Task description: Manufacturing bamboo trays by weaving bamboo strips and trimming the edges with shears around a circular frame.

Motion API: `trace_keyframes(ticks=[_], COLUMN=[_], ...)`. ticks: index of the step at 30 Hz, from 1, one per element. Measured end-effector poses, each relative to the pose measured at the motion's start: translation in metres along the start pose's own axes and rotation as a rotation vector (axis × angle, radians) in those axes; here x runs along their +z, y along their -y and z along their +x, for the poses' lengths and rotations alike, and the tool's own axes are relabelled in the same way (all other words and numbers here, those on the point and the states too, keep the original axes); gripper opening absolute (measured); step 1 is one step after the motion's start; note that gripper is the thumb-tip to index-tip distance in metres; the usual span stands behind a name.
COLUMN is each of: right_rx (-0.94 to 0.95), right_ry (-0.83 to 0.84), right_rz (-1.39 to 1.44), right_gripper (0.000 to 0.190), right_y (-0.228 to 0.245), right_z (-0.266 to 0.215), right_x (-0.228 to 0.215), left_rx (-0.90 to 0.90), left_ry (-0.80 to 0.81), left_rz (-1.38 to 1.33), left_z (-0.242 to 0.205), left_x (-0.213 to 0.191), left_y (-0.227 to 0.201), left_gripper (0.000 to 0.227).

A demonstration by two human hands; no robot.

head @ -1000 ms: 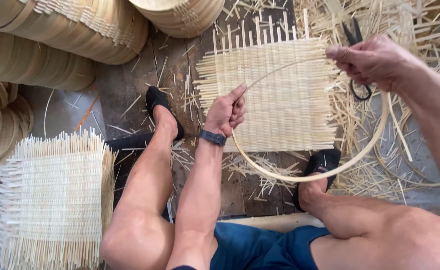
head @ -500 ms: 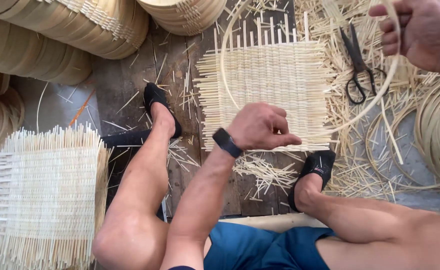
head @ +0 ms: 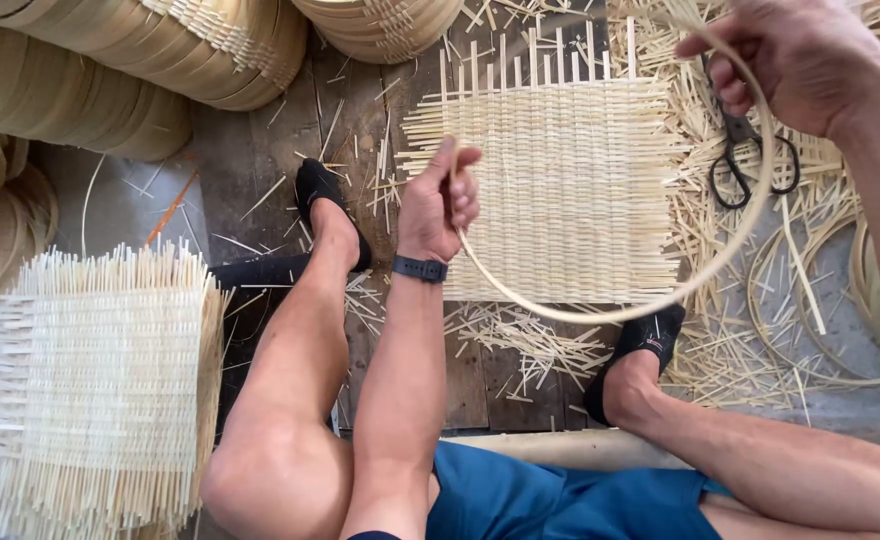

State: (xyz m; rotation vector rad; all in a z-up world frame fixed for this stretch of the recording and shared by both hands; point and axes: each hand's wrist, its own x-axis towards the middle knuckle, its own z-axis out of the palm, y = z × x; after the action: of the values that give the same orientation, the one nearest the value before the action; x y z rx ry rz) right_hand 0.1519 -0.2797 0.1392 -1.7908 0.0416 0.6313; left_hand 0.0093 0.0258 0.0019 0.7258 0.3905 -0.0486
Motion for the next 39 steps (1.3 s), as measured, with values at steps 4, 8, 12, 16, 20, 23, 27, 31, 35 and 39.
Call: trace_keyframes(ticks=[4,8,12,16,20,23,27,31,35,39], right_rx=[0.158,0.097,0.091,-0.052,-0.060,-0.101,-0.105,-0.034,-0.036,-0.148], right_ry=[-0.005,0.062,0.038,0.149,-0.087,-0.093,-0.117,-0.254,-0.371,-0.427], right_rz=[-0.074,-0.036,-0.183,-0.282,0.169,0.322,0.308,0.247,-0.211,-0.590], right_gripper=[0.034,0.038,0.042,0.041,0.037,0.038,0.034,0.026,0.025,0.033], right_y=[-0.024,-0.046,-0.053,-0.040,-0.053,-0.105,-0.145,-0.181,-0.221,-0.252], right_z=[0.017,0.024,0.038,0.024,-0.002,0.003,0.014,0.027,0.037,0.036], right_x=[0.003,0.002,-0.010,-0.004,0.014,0.017,0.018,0.038,0.053,0.057], left_rx=[-0.201,-0.309,-0.344,-0.261,0.021,0.115,0.128,0.194,0.232,0.390], left_ry=[0.004,-0.014,0.004,0.044,0.027,-0.067,-0.315,-0.356,-0.574,-0.524], left_rz=[0.139,0.154,0.231,0.118,-0.344,-0.437,-0.267,-0.070,0.619,1.426], left_z=[0.001,0.012,0.010,0.011,0.013,0.008,0.007,0.021,0.037,0.051], left_x=[0.018,0.005,0.000,-0.009,-0.024,-0.025,-0.047,-0.084,-0.120,-0.160], left_y=[-0.020,-0.006,0.001,0.009,0.020,0.022,0.015,0.043,0.064,0.082], left_gripper=[0.039,0.039,0.047,0.046,0.048,0.037,0.026,0.036,0.032,0.027])
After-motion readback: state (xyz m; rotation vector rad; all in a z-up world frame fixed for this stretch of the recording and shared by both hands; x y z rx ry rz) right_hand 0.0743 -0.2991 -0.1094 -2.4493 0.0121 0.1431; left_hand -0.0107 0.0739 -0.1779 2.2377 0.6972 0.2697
